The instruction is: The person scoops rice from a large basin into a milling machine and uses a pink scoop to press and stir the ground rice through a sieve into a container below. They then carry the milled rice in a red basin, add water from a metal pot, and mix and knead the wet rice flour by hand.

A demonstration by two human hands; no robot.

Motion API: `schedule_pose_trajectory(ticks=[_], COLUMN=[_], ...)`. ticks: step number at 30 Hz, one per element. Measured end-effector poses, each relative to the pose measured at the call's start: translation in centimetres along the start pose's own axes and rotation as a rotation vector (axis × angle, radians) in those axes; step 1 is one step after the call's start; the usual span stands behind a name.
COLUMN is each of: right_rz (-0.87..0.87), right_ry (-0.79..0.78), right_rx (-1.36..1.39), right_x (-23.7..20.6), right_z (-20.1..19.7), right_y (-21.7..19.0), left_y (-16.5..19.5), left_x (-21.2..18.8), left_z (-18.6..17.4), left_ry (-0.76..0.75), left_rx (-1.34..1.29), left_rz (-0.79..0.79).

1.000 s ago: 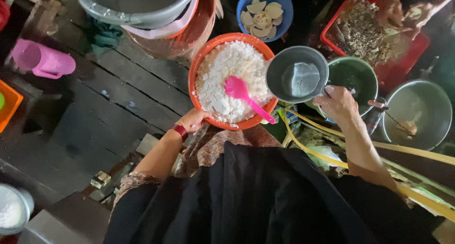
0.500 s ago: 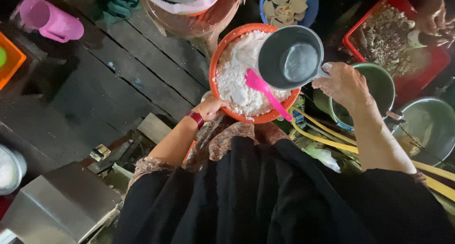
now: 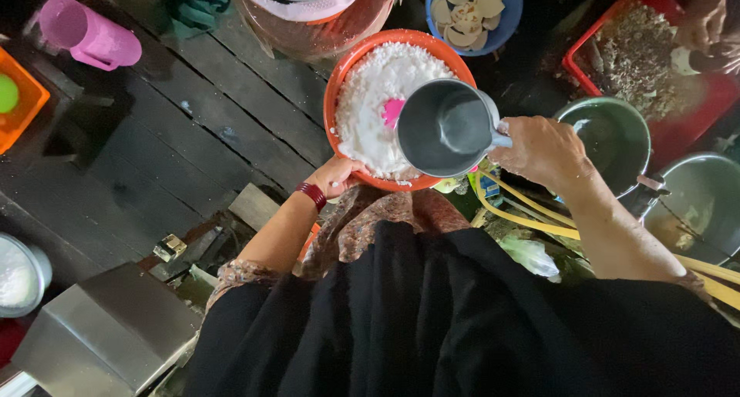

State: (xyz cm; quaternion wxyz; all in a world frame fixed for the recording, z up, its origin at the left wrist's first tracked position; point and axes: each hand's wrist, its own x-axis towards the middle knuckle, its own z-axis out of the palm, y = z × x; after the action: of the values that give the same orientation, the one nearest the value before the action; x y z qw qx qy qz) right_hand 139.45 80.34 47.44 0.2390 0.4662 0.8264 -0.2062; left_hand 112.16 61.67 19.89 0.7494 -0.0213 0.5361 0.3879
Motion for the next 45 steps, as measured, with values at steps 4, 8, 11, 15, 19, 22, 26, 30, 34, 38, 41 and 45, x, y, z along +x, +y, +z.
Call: schedule_pose_trajectory(ticks=[4,8,11,15,19,22,26,30,34,38,41,45], right_rz=[0.016,0.025,0.074,0.126,0.129,0.111,0.012,-0.03,-0.098,-0.156,-0.215,-0.261], right_ry=[0.031,0.046,0.052,0.07,0.146,0.212,0.349,0.434,0.514,0.577,0.609,0.631], right_rx=[-0.09,-0.107,-0.089,-0.072,-0.09,-0.109,-0.137,-0.157,-0.18,-0.134,-0.142,-0.188], right_x=[-0.5,-0.4,0.0,0.6,1.2,1.9,3.2,4.6,6.2,7.7,8.6,9.6], right_z=[-0.5,-1.2,-1.6,-1.8,-1.8,-1.5,-0.8,-0.1,-0.2,-0.7,-0.8,-0.1], right_y=[0.1,0.9,1.6,2.3,2.9,3.5,4.1,3.8,2.5,1.1,0.3,-0.2], left_y=[-0.4,-0.5,-0.8,-1.5,-1.8,-1.8,-1.8,-2.1,-2.4,-2.3,-2.2,-2.2], left_x=[-0.5,-0.9,-0.8,-0.9,-1.2,-1.5,-1.4,-1.0,-0.6,-0.7,-0.8,-1.1], left_z=[-1.2,-1.6,-1.8,-2.3,-2.8,-3.0,-3.3,-3.4,-3.4,-3.3,-3.1,-2.9], left_ry=[-0.087,-0.088,-0.05,-0.055,-0.033,-0.047,-0.049,-0.067,-0.093,-0.085,-0.064,-0.064], left_rx=[-0.057,-0.102,-0.082,-0.045,-0.019,0.039,0.021,-0.027,0.028,0.02,-0.001,0.008], left_rz=[0.06,0.038,0.022,0.064,0.045,0.069,0.061,0.031,0.097,0.092,0.088,0.111])
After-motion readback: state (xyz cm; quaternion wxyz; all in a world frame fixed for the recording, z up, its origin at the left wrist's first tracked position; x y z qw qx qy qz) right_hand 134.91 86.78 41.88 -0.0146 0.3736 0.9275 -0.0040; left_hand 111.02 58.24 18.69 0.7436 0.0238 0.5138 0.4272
